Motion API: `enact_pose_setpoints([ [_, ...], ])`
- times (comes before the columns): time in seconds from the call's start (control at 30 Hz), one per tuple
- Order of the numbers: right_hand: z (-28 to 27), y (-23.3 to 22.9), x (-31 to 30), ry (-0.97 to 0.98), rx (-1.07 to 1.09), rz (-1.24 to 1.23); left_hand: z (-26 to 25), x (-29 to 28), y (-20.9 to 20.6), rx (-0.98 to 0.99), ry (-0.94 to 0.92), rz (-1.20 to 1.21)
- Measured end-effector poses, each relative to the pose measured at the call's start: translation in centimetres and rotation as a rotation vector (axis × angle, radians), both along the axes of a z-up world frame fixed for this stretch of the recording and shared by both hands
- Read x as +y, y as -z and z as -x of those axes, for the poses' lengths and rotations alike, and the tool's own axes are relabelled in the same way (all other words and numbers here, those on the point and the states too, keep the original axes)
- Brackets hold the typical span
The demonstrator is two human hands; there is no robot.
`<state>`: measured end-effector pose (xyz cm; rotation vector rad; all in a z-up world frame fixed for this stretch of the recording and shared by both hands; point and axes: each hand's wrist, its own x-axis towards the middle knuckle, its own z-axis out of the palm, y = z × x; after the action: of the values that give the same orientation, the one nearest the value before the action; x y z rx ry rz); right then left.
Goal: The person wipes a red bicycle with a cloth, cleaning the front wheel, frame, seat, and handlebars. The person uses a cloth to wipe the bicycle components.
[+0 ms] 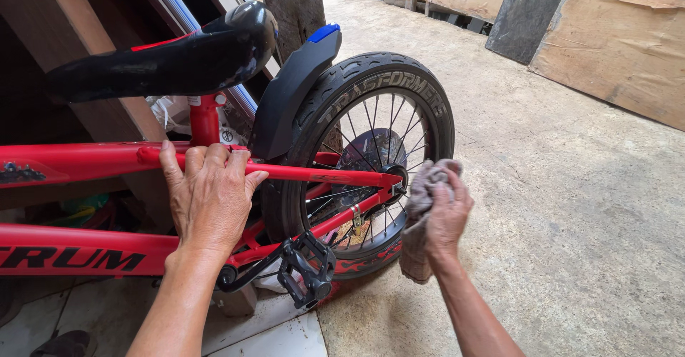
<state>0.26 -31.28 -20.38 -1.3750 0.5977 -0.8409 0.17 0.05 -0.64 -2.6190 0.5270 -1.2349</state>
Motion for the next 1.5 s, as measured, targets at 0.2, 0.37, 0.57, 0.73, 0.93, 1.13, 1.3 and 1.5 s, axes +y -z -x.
enact_pose_setpoints([
  [0.2, -0.8, 2.1, 4.1, -0.084, 0.072, 0.879, 0.2, -0.1, -0.1, 0.007, 0.008, 0.016],
  [0.37, 2.1, 2.2, 2.7, -0.124, -0.03, 0.09, 0.1, -0.2, -0.2, -0.014, 0.001, 0.001],
  [0.57, 4.5, 0.0, 8.0, -0.228, -0.139, 0.35, 0.3, 0.0, -0.1, -0.014, 0.027, 0.025],
  [0.73, 3.1, -2.1, 10.9, -0.214, -0.195, 0.805, 0.0, -0.1, -0.2, -0.021, 0.053, 0.057],
  [0.93, 4.6, -2.8, 9.7, -0.345, -0.191, 0.666, -0.3, 0.1, 0.1, -0.025, 0.071, 0.092],
  [1.13, 5.4, -4.5, 13.5, -0.435, -0.211, 1.212, 0.0, 0.0, -0.1, -0.022, 0.083, 0.109],
  [1.3, 2.5, -4.6, 11.7, -0.414, -0.028, 1.348, 0.2, 0.1, -0.1, -0.003, 0.06, 0.102],
  [1.5, 2.5, 0.9, 7.1, -0.075, -0.301, 0.863, 0.2, 0.1, -0.4, -0.006, 0.05, 0.097],
])
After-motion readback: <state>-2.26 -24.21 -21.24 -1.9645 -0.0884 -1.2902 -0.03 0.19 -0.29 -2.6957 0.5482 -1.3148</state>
